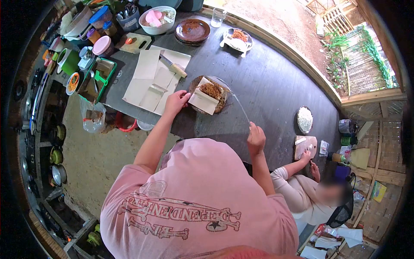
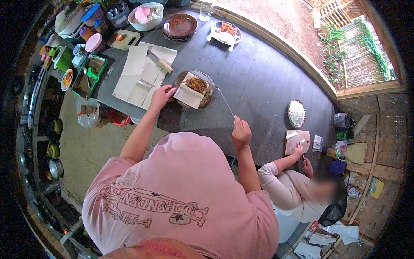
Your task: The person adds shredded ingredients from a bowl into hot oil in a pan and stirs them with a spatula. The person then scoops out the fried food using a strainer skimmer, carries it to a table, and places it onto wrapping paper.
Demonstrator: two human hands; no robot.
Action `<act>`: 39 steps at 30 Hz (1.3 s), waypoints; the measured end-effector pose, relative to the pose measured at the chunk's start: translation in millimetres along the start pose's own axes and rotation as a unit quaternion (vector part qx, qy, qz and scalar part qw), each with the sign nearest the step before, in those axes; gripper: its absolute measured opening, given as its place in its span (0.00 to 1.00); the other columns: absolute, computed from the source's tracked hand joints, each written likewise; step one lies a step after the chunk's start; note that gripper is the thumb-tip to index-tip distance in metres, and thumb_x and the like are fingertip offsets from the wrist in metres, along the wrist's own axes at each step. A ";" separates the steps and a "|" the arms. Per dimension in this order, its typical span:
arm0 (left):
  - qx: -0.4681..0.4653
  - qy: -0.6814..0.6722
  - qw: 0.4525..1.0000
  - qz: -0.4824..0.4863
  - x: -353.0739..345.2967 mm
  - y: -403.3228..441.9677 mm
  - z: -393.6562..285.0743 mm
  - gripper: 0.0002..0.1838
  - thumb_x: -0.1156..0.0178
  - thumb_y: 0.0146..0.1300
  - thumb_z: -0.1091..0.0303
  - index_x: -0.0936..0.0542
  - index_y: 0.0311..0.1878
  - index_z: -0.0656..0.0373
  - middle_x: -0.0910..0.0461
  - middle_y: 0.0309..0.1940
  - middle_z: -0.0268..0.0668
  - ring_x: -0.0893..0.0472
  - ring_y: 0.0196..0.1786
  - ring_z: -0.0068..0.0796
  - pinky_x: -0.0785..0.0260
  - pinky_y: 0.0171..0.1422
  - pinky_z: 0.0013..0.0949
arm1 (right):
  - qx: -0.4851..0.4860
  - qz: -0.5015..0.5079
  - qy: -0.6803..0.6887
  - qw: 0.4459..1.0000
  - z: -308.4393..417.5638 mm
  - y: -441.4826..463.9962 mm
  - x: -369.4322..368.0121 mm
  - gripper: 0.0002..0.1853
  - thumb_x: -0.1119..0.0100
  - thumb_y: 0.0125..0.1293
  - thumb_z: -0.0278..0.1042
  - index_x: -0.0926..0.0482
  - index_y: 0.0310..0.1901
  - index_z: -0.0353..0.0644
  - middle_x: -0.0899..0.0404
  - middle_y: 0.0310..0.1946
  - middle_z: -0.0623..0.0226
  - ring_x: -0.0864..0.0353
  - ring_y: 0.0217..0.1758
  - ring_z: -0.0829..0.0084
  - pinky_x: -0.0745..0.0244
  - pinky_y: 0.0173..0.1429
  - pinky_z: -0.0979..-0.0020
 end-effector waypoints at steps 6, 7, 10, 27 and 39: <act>-0.005 -0.016 1.000 -0.003 0.6 -0.7 -0.6 0.17 0.36 0.68 0.58 0.16 0.46 0.64 0.15 0.26 0.35 0.18 0.24 0.20 0.26 0.31 0.27 | 0.006 -0.001 0.002 1.000 -3.1 -3.7 -4.3 0.13 0.38 0.62 0.21 0.19 0.48 0.36 0.27 0.25 0.61 0.25 0.27 0.61 0.27 0.31 0.63; -0.005 -0.016 1.000 -0.004 0.9 -0.1 0.2 0.17 0.36 0.68 0.58 0.16 0.46 0.64 0.15 0.26 0.35 0.18 0.24 0.20 0.26 0.31 0.27 | 0.006 0.000 0.002 1.000 -3.4 -3.5 -5.4 0.13 0.37 0.61 0.21 0.18 0.49 0.37 0.26 0.25 0.61 0.25 0.27 0.61 0.27 0.31 0.63; -0.017 -0.001 1.000 -0.004 1.0 -0.8 -0.8 0.17 0.36 0.68 0.58 0.16 0.47 0.64 0.15 0.26 0.34 0.18 0.24 0.19 0.26 0.31 0.27 | 0.011 0.000 -0.009 1.000 -4.4 -5.7 -6.7 0.13 0.37 0.62 0.22 0.18 0.49 0.37 0.26 0.25 0.62 0.25 0.27 0.62 0.27 0.31 0.64; -0.023 0.022 0.999 -0.011 2.4 -3.1 -6.1 0.17 0.36 0.68 0.57 0.15 0.46 0.63 0.15 0.26 0.34 0.18 0.24 0.20 0.27 0.30 0.27 | 0.013 -0.006 0.015 1.000 -6.4 -0.2 -8.6 0.12 0.39 0.63 0.22 0.19 0.49 0.37 0.26 0.25 0.60 0.25 0.28 0.60 0.27 0.32 0.62; -0.011 0.036 0.999 -0.008 3.0 -3.6 -5.5 0.20 0.35 0.68 0.55 0.17 0.50 0.65 0.15 0.28 0.35 0.17 0.26 0.20 0.26 0.32 0.28 | 0.016 0.006 0.005 1.000 -2.5 3.0 -5.8 0.13 0.39 0.62 0.22 0.19 0.49 0.37 0.26 0.26 0.61 0.25 0.28 0.61 0.27 0.33 0.64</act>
Point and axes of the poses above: each hand's wrist, its own y-axis towards the middle knuckle, its own x-axis out of the back of the hand, z = x × y, the point moved 10 cm from there along y, towards the middle knuckle
